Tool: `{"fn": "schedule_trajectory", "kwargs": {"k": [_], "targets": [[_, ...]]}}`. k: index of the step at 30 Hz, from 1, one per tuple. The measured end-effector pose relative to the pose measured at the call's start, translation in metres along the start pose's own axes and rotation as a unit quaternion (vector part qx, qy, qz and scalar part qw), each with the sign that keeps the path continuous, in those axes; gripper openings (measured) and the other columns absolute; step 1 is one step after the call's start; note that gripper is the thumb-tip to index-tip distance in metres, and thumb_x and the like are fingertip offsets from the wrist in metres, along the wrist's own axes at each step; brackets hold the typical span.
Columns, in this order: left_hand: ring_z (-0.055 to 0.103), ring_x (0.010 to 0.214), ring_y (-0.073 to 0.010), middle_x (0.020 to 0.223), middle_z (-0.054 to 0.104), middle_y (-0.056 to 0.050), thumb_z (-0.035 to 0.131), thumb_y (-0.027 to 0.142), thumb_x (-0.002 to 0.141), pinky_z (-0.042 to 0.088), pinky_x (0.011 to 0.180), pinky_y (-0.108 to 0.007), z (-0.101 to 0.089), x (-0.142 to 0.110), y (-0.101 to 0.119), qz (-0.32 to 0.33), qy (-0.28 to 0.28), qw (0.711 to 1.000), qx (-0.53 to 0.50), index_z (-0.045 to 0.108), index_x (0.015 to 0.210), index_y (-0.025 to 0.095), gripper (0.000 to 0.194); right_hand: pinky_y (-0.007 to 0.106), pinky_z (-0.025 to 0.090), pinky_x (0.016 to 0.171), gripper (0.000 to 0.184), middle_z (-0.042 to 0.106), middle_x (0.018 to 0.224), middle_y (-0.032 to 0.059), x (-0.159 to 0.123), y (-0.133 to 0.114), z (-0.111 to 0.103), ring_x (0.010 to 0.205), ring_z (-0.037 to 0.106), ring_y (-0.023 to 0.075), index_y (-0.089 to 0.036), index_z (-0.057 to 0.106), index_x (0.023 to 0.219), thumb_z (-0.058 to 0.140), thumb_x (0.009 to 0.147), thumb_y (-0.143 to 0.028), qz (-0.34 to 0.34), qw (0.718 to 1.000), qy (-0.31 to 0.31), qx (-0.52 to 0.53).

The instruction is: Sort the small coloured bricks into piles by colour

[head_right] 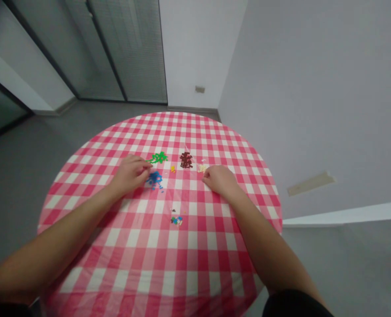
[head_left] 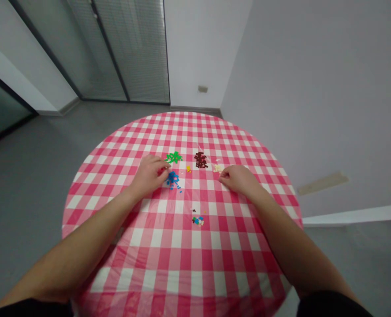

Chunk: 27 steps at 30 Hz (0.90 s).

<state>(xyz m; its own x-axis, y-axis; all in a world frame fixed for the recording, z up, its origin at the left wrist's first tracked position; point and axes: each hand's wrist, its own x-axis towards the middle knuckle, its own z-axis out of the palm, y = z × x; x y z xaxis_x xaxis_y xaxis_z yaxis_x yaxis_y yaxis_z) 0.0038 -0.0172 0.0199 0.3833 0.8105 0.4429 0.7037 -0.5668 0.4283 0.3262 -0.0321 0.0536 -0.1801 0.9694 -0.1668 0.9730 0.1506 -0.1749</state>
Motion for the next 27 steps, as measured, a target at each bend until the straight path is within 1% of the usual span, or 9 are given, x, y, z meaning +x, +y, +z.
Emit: {"fn": "schedule_trajectory", "kwargs": {"k": [2,4,6,8,11,14,17,23,27], "targets": [[0.062,0.088,-0.0201,0.091,0.072,-0.005,0.055,0.025,0.092,0.043,0.085,-0.035,-0.003,-0.008,0.025,0.12,-0.097,0.987,-0.054,0.077,0.093,0.02,0.022,0.031,0.029,0.056,0.022,0.069,0.07,0.0071,0.001,-0.002,0.002,0.06,0.054,0.0165,-0.017,0.071,0.067,0.062,0.087,-0.021,0.013,1.0,0.012,-0.007],[0.061,0.092,-0.0189,0.095,0.072,-0.003,0.059,0.024,0.093,0.041,0.09,-0.035,-0.003,-0.016,0.048,0.183,-0.195,0.959,-0.095,0.076,0.098,0.023,0.018,0.031,0.031,0.057,0.02,0.072,0.076,0.0085,-0.001,-0.007,0.006,0.065,0.058,0.0186,-0.017,0.073,0.071,0.063,0.087,-0.023,0.005,0.999,0.041,-0.001],[0.061,0.093,-0.0182,0.095,0.071,-0.002,0.063,0.024,0.094,0.041,0.09,-0.034,-0.001,-0.021,0.062,0.195,-0.252,0.941,-0.11,0.076,0.099,0.023,0.014,0.03,0.037,0.061,0.015,0.074,0.083,0.0085,-0.005,-0.015,0.009,0.073,0.063,0.02,-0.018,0.077,0.078,0.066,0.086,-0.022,-0.06,0.996,0.045,0.043],[0.061,0.093,-0.0185,0.095,0.07,-0.002,0.067,0.025,0.093,0.041,0.089,-0.033,0.002,-0.024,0.067,0.194,-0.28,0.935,-0.1,0.076,0.101,0.023,0.012,0.028,0.041,0.067,0.011,0.076,0.087,0.0066,-0.011,-0.025,0.012,0.077,0.066,0.0192,-0.019,0.079,0.084,0.068,0.085,-0.02,-0.173,0.979,-0.012,0.111],[0.061,0.095,-0.0195,0.096,0.071,-0.003,0.068,0.023,0.093,0.041,0.089,-0.034,0.007,-0.024,0.064,0.196,-0.294,0.932,-0.076,0.076,0.099,0.022,0.01,0.026,0.044,0.069,0.012,0.076,0.086,0.0043,-0.02,-0.039,0.018,0.076,0.067,0.0164,-0.019,0.08,0.088,0.07,0.082,-0.014,-0.288,0.933,-0.111,0.183],[0.061,0.094,-0.0191,0.096,0.072,-0.003,0.068,0.021,0.093,0.041,0.089,-0.035,0.011,-0.024,0.063,0.185,-0.291,0.936,-0.067,0.076,0.094,0.021,0.009,0.025,0.045,0.068,0.011,0.075,0.084,0.0047,-0.025,-0.048,0.026,0.073,0.066,0.0154,-0.017,0.08,0.088,0.072,0.082,-0.014,-0.309,0.919,-0.112,0.218],[0.061,0.091,-0.0189,0.091,0.071,-0.003,0.069,0.021,0.092,0.041,0.086,-0.034,0.014,-0.024,0.065,0.169,-0.278,0.943,-0.064,0.077,0.092,0.02,0.008,0.025,0.045,0.068,0.008,0.075,0.083,0.0051,-0.025,-0.053,0.034,0.073,0.067,0.0158,-0.017,0.081,0.089,0.075,0.083,-0.019,-0.313,0.917,-0.111,0.219],[0.062,0.091,-0.018,0.089,0.071,-0.003,0.067,0.017,0.091,0.042,0.088,-0.034,0.015,-0.026,0.072,0.16,-0.28,0.944,-0.074,0.076,0.088,0.019,0.01,0.025,0.044,0.068,0.01,0.074,0.082,0.0034,-0.025,-0.057,0.035,0.073,0.065,0.0151,-0.018,0.08,0.085,0.072,0.081,-0.012,-0.334,0.918,-0.124,0.177],[0.062,0.089,-0.0179,0.088,0.072,-0.002,0.068,0.017,0.089,0.042,0.087,-0.034,0.012,-0.025,0.07,0.146,-0.26,0.95,-0.091,0.075,0.086,0.02,0.009,0.027,0.044,0.073,0.013,0.075,0.088,0.0047,-0.017,-0.051,0.035,0.08,0.066,0.0175,-0.018,0.079,0.089,0.067,0.086,-0.015,-0.261,0.957,-0.036,0.123]]}}
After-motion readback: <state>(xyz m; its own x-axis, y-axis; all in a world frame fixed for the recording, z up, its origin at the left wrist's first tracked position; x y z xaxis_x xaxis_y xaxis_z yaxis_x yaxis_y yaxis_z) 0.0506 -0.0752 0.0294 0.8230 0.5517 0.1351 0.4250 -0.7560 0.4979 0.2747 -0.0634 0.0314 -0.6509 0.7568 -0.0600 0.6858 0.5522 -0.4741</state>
